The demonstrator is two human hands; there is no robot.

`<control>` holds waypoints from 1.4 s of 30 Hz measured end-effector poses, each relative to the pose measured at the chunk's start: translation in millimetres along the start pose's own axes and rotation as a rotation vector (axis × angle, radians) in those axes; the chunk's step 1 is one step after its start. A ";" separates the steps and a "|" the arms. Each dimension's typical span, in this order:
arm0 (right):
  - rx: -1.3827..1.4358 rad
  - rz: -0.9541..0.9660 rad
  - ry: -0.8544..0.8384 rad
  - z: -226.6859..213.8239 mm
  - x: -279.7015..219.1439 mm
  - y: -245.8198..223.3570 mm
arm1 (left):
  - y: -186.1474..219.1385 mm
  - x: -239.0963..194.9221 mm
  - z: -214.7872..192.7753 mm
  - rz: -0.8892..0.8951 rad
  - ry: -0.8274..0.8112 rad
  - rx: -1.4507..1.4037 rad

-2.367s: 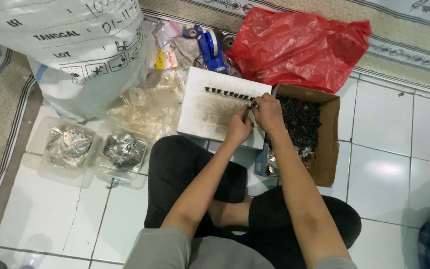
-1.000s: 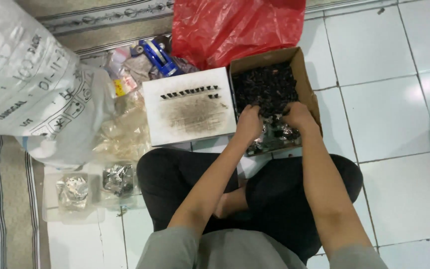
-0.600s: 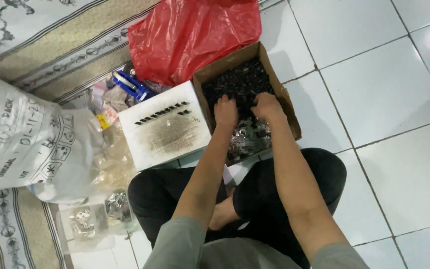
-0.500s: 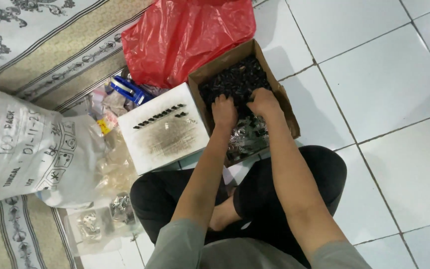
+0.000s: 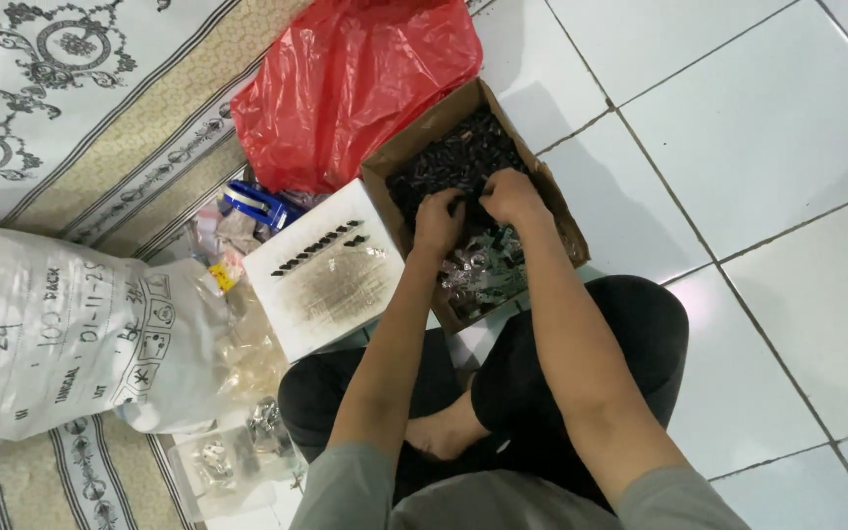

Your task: Picking small black metal components from a cardboard box and inserting them into specific slots on a white template for packaging.

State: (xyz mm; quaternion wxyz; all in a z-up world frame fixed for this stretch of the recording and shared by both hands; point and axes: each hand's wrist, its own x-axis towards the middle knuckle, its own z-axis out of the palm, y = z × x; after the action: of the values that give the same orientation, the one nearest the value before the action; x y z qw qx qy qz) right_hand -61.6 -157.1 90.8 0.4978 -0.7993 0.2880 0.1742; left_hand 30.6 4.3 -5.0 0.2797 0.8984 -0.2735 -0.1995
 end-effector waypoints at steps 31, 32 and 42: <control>0.693 -0.178 0.138 -2.3 -73.4 -25.6 | 61.3 -97.6 -55.3 -0.249 0.138 -1.651; 0.730 -0.189 0.143 -1.9 -81.6 -27.3 | 61.4 -99.7 -55.4 -0.225 0.142 -1.644; 0.803 -0.324 0.177 5.1 -94.1 -32.9 | 68.6 -115.7 -58.8 -0.138 0.282 -1.434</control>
State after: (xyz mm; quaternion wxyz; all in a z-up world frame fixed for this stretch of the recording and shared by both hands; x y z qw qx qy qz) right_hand -113.5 -114.4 164.6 0.7632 -0.5892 0.2453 -0.1011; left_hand -54.6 49.6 105.7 0.8184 0.5268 0.0200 -0.2289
